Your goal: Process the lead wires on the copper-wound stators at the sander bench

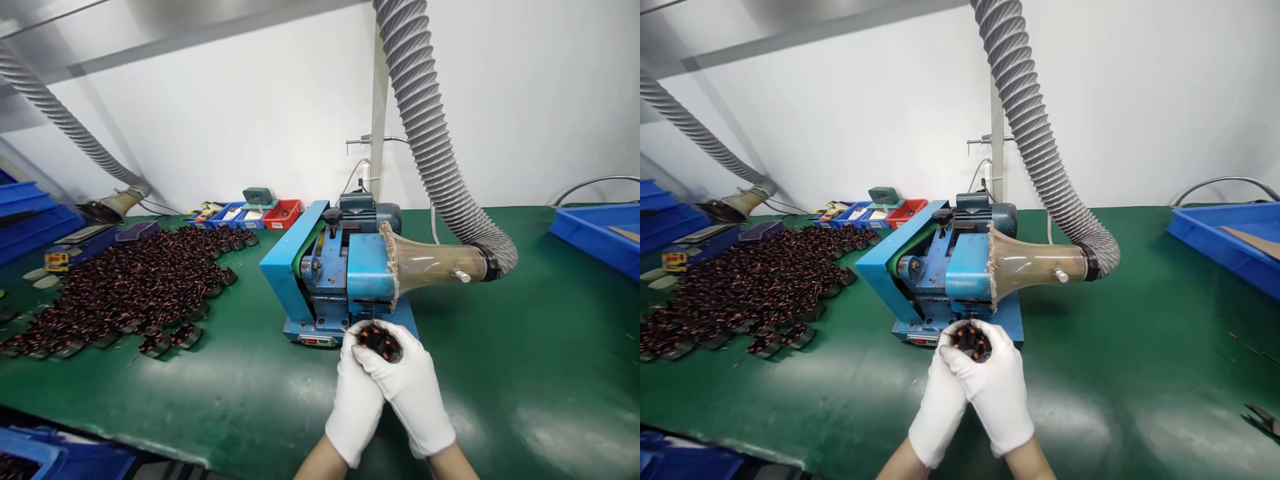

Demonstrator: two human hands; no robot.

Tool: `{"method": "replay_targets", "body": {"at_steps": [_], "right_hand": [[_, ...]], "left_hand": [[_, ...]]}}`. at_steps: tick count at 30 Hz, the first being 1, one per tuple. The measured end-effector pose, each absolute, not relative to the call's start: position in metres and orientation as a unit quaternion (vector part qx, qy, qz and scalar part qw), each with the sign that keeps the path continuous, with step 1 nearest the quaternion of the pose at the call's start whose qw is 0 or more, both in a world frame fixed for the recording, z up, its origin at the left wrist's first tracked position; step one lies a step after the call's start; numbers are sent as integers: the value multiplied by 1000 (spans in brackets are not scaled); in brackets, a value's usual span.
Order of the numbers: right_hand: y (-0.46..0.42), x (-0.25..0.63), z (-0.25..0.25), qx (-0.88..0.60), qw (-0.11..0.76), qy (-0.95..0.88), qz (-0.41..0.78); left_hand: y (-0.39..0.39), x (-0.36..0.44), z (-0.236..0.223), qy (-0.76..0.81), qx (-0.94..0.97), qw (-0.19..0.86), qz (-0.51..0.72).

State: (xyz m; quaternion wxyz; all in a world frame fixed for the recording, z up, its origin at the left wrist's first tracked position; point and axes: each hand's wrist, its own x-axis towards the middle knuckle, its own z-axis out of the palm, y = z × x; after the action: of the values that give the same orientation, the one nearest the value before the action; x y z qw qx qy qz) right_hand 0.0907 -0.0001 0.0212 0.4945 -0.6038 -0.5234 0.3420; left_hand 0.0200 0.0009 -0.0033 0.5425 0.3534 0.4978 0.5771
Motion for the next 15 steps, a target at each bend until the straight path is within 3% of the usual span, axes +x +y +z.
{"method": "replay_targets", "body": {"at_steps": [15], "right_hand": [[22,96,20,-601,490,-545,318]], "left_hand": [[22,31,-1,446,300,576,616]]}}
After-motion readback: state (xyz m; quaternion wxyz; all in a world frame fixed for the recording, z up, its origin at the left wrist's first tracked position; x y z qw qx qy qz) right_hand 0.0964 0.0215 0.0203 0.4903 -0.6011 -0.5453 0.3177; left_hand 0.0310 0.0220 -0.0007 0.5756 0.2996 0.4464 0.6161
